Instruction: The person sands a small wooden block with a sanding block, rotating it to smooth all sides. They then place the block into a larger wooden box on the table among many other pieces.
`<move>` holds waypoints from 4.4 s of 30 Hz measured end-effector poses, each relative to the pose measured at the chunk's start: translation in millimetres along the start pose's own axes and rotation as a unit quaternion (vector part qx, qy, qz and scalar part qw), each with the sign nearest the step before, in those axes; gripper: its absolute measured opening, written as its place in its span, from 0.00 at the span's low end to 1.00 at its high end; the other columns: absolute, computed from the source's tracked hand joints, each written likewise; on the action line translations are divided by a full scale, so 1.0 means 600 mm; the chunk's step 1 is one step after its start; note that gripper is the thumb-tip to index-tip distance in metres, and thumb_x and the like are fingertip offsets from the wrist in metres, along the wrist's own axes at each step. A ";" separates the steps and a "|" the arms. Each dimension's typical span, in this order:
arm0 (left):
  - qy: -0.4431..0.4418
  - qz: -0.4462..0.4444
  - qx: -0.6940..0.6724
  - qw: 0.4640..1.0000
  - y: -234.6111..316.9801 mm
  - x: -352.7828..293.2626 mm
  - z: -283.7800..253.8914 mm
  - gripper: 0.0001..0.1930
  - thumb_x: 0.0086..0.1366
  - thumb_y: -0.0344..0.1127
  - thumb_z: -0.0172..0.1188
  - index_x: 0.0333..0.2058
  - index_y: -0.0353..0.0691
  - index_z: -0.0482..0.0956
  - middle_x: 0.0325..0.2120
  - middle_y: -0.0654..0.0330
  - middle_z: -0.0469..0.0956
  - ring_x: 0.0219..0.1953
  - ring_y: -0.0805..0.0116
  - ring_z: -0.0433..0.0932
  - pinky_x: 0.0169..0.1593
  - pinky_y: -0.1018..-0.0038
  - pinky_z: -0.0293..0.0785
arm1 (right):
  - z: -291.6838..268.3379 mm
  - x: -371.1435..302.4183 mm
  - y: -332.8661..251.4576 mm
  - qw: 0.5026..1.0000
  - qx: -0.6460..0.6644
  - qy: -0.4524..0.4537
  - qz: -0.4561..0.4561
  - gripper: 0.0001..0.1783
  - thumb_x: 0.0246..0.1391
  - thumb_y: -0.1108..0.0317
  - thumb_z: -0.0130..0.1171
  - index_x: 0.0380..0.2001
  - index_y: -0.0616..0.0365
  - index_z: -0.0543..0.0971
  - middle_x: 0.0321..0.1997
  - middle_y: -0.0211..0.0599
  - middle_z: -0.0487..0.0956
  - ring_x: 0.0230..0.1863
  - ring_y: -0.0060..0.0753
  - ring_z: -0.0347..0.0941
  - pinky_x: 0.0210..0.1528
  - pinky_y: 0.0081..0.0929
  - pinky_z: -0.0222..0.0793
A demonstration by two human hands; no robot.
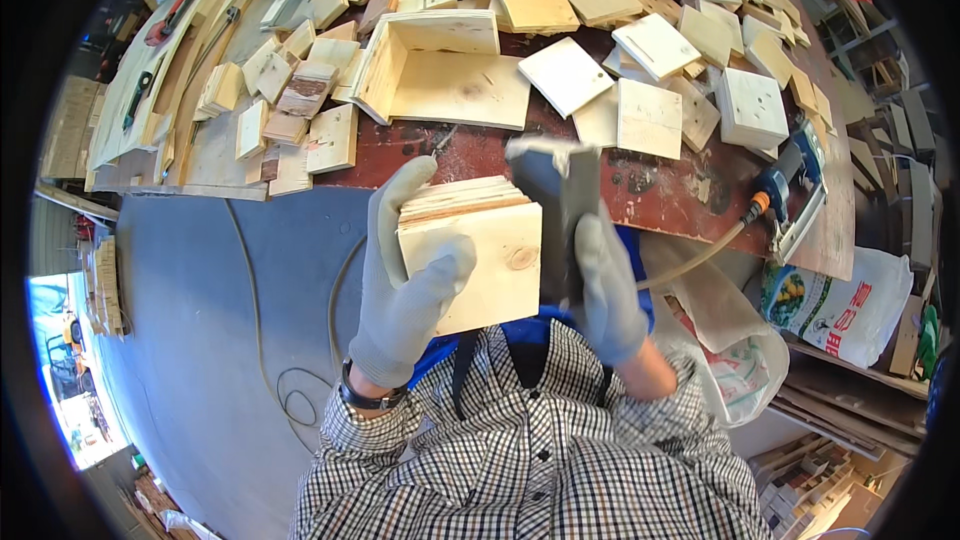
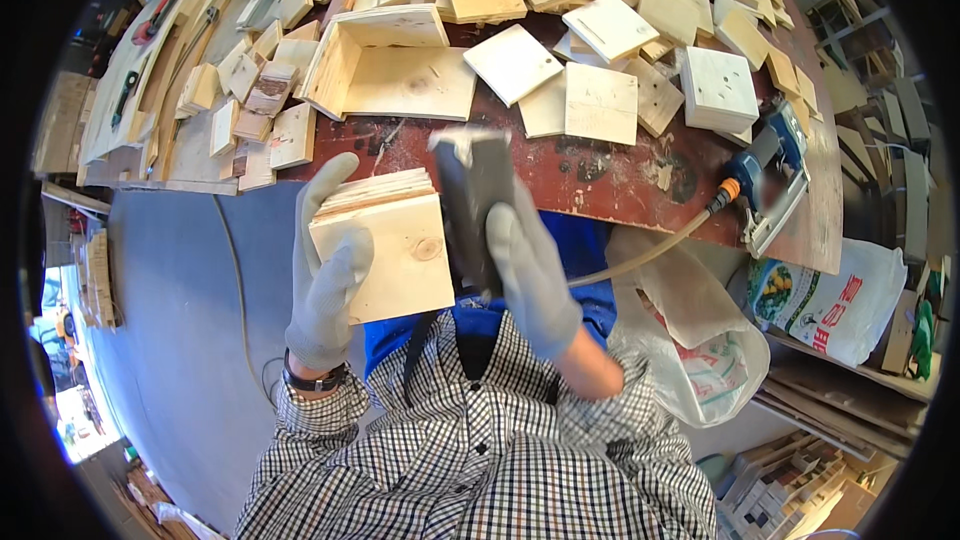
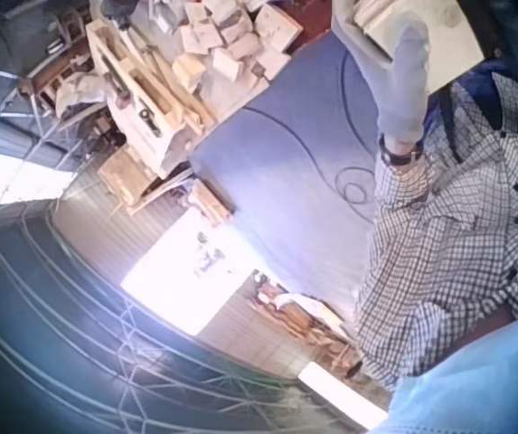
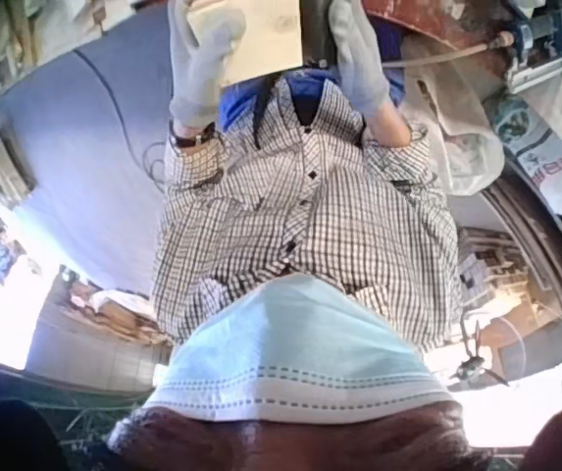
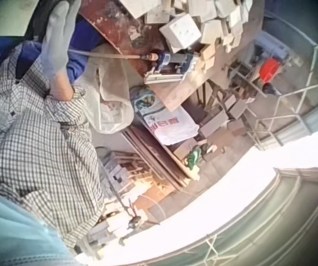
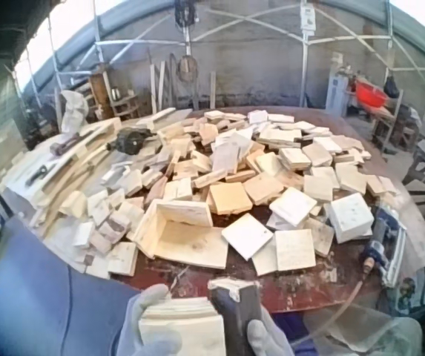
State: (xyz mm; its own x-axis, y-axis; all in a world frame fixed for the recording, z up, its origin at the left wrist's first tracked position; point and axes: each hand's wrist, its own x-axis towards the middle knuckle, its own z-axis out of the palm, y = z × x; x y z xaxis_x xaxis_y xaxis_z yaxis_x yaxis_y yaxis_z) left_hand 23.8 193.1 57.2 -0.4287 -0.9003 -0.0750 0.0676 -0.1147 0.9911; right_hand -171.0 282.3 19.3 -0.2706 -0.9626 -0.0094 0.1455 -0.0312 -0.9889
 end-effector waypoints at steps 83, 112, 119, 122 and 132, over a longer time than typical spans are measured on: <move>-0.006 0.002 -0.228 0.974 -0.081 -0.038 -0.022 0.70 0.39 0.60 0.90 0.73 0.34 0.58 0.64 0.50 0.73 0.69 0.54 0.74 0.72 0.55 0.74 | -0.024 0.044 -0.022 0.948 -0.234 -0.004 -0.214 0.41 0.72 0.54 0.57 0.78 0.67 0.61 0.63 0.56 0.70 0.60 0.48 0.71 0.65 0.41 0.68; -0.079 0.255 0.220 0.938 -0.041 -0.014 -0.013 0.55 0.42 0.47 0.83 0.68 0.32 0.67 0.59 0.51 0.73 0.60 0.56 0.77 0.66 0.62 0.72 | -0.067 0.037 -0.059 0.954 -0.230 -0.022 -0.192 0.41 0.70 0.54 0.57 0.78 0.67 0.63 0.66 0.54 0.71 0.64 0.49 0.70 0.72 0.41 0.61; -0.031 0.232 0.260 0.937 -0.033 -0.004 -0.031 0.59 0.40 0.48 0.85 0.70 0.30 0.67 0.61 0.49 0.73 0.61 0.56 0.78 0.66 0.62 0.73 | -0.056 -0.013 -0.118 0.830 -0.495 -0.141 -0.216 0.37 0.65 0.44 0.63 0.71 0.50 0.76 0.58 0.52 0.74 0.55 0.54 0.72 0.62 0.48 0.66; -0.009 0.277 0.296 0.914 -0.037 0.000 -0.020 0.56 0.38 0.38 0.83 0.69 0.32 0.68 0.56 0.48 0.75 0.56 0.52 0.79 0.61 0.62 0.75 | -0.041 -0.042 -0.113 0.827 -0.505 -0.130 -0.212 0.36 0.65 0.43 0.63 0.69 0.51 0.78 0.60 0.54 0.75 0.56 0.57 0.73 0.63 0.50 0.66; -0.017 0.336 0.356 0.872 -0.036 0.011 -0.005 0.55 0.37 0.35 0.84 0.68 0.33 0.69 0.58 0.45 0.75 0.57 0.44 0.78 0.60 0.54 0.76 | -0.007 -0.013 -0.077 0.848 -0.499 0.005 -0.178 0.35 0.68 0.45 0.60 0.72 0.51 0.75 0.56 0.57 0.75 0.52 0.59 0.74 0.58 0.52 0.67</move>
State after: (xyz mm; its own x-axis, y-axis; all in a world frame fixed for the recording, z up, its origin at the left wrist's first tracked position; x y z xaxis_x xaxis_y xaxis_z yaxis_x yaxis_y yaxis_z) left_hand 22.4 188.3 35.2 -0.5350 -0.6492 0.5407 -0.2570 0.7347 0.6278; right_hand -179.9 292.2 64.6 -0.1377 -0.9372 0.3203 -0.8236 -0.0713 -0.5627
